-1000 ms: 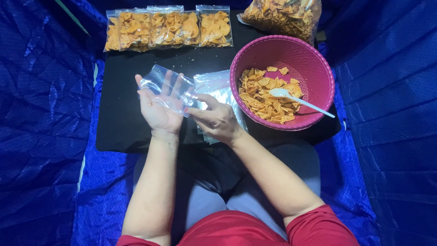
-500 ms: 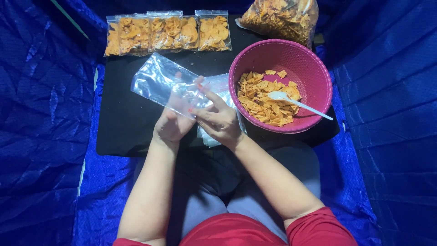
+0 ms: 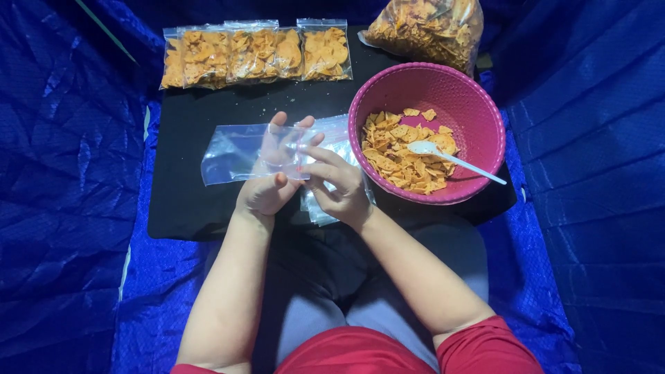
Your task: Scooping chips from a bowl into small plastic bags using a spoon.
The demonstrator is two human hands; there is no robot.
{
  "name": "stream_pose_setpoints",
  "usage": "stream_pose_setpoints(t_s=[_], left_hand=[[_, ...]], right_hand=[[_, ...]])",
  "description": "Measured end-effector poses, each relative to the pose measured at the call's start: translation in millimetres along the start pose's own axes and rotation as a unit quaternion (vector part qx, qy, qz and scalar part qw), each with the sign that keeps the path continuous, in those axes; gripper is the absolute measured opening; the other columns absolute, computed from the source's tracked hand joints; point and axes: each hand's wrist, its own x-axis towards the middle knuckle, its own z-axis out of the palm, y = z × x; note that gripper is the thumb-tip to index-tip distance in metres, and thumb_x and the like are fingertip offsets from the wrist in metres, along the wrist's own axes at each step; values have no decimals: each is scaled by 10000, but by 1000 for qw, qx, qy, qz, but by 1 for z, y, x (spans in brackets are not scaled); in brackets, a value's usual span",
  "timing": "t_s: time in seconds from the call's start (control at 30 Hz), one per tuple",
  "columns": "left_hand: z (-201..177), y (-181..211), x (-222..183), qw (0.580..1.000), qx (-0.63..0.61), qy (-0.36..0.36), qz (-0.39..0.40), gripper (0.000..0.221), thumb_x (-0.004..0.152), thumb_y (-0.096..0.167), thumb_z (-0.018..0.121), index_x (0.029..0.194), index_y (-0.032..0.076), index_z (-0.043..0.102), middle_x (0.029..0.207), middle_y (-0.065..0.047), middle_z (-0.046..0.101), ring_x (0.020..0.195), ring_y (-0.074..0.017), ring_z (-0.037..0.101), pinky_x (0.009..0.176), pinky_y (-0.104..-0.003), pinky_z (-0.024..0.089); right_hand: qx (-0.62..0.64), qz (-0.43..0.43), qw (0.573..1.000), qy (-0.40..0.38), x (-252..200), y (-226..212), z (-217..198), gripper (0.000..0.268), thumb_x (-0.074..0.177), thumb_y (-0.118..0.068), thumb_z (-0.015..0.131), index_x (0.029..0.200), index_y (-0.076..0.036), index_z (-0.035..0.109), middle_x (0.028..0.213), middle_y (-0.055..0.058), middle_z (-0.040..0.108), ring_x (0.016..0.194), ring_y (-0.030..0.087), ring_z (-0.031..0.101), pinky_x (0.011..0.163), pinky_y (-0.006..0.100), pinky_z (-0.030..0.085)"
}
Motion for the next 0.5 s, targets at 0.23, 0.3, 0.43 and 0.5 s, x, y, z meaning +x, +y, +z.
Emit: stream_pose_setpoints(t_s=[0.23,0.3,0.43,0.5], left_hand=[[6,12,-8,999,44,18,17,1136,711,211,927,1614,254,238,1661,-269,245,1453,-485,393,1089,-650,471],[7,27,-14,997,56,53,5,1266,649,319,938,1640,281,151,1682,-245,231,1457,-505,373,1090,-678,450],[-8,70,-30,995,61,48,56,1130,697,313,866,1624,249,223,1669,-264,259,1463,-463,394,1106,-701,418],[-28,100,-47,938,306,100,131,1136,723,473,743,1635,217,116,1658,-203,322,1497,-315,381,1224,-622,387]], right_hand=[[-4,-3,1000,5,3,-7,-3,152,864,-5,797,993,-84,784,1117,139,767,891,310,771,750,378,624],[-6,15,1000,11,0,-3,-4,163,850,16,794,940,-119,809,1082,85,794,929,251,781,820,342,620],[-18,-13,1000,10,-1,1,-3,153,872,20,768,955,-106,794,1109,115,783,952,284,776,786,350,627],[-20,-26,999,20,-4,5,1,131,914,-2,724,971,-102,787,1154,134,770,996,313,764,795,376,630]])
